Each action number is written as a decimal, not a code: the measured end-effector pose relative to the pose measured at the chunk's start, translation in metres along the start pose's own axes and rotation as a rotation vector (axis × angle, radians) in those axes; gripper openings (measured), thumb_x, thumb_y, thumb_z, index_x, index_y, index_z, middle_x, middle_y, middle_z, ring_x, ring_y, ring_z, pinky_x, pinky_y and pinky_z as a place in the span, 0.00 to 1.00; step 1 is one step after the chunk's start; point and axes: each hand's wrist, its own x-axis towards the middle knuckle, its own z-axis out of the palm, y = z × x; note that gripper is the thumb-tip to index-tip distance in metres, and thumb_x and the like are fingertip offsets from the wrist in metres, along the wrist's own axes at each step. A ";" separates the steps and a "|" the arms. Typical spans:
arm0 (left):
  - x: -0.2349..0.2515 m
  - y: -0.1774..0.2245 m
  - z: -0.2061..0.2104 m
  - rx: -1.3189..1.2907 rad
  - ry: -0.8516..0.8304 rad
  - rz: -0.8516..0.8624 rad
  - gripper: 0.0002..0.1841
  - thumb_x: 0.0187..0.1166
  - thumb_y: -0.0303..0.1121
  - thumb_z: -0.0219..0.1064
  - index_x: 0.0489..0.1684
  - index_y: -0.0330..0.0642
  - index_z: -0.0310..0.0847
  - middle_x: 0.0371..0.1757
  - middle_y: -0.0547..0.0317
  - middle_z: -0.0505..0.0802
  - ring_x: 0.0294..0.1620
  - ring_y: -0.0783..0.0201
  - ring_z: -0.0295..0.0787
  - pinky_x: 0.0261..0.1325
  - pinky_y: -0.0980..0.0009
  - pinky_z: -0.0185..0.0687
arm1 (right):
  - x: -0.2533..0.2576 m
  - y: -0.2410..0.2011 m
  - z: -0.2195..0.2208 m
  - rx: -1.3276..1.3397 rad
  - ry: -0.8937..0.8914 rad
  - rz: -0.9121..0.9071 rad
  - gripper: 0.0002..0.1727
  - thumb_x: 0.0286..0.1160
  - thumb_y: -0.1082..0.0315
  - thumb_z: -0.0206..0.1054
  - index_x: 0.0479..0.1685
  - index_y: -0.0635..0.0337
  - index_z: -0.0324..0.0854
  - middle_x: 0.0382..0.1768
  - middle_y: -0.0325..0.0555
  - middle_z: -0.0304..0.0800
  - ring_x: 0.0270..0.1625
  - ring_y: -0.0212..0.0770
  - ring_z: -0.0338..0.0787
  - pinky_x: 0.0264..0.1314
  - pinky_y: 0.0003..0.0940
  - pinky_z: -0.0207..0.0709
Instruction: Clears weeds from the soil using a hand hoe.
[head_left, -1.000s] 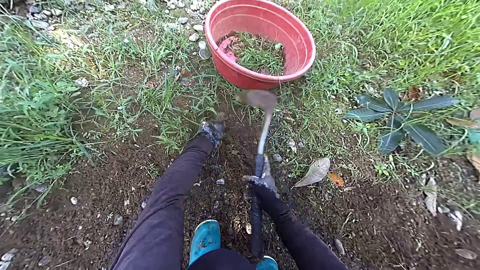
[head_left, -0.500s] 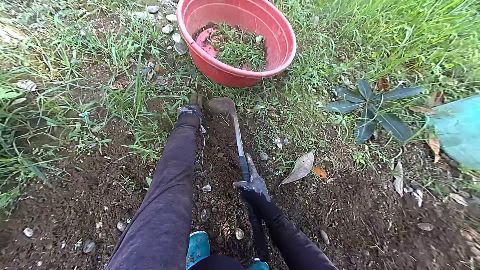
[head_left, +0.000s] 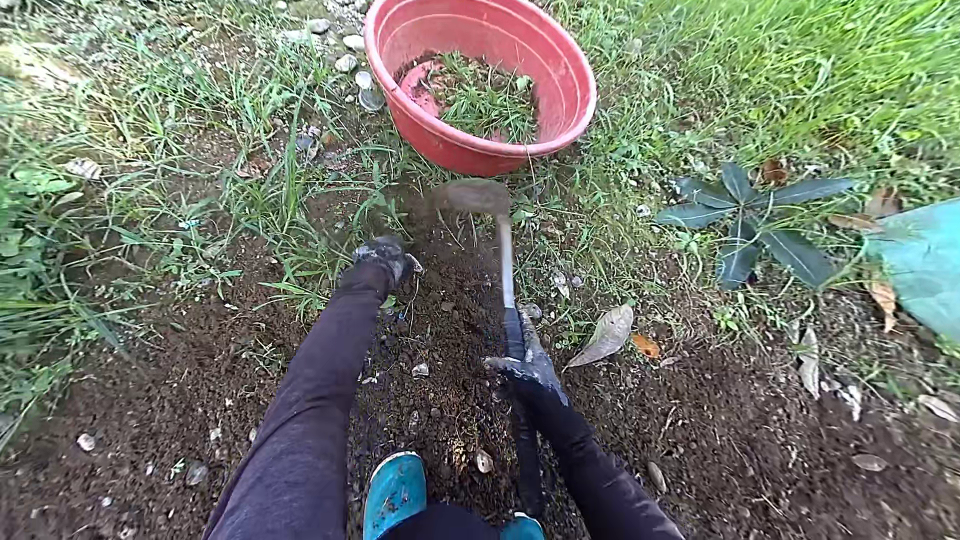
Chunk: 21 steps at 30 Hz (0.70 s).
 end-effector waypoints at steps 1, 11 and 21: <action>-0.013 -0.005 0.010 -0.041 -0.004 0.061 0.21 0.87 0.39 0.60 0.73 0.40 0.80 0.68 0.35 0.88 0.71 0.35 0.84 0.71 0.32 0.75 | -0.001 -0.003 0.004 0.099 0.027 -0.008 0.59 0.66 0.77 0.75 0.96 0.38 0.38 0.48 0.59 0.84 0.23 0.44 0.84 0.22 0.41 0.82; -0.053 0.039 0.013 0.003 -0.104 0.195 0.26 0.89 0.32 0.57 0.86 0.40 0.67 0.73 0.32 0.84 0.68 0.32 0.85 0.69 0.34 0.77 | 0.009 0.007 0.000 -0.238 -0.094 0.041 0.63 0.63 0.73 0.76 0.97 0.34 0.34 0.53 0.64 0.84 0.32 0.53 0.86 0.32 0.53 0.82; 0.016 0.011 -0.004 0.007 0.099 -0.092 0.20 0.83 0.37 0.65 0.71 0.41 0.81 0.69 0.37 0.88 0.71 0.35 0.84 0.69 0.31 0.76 | 0.022 0.001 0.003 -0.342 -0.172 0.029 0.60 0.63 0.71 0.74 0.97 0.39 0.36 0.54 0.66 0.85 0.37 0.56 0.89 0.39 0.57 0.85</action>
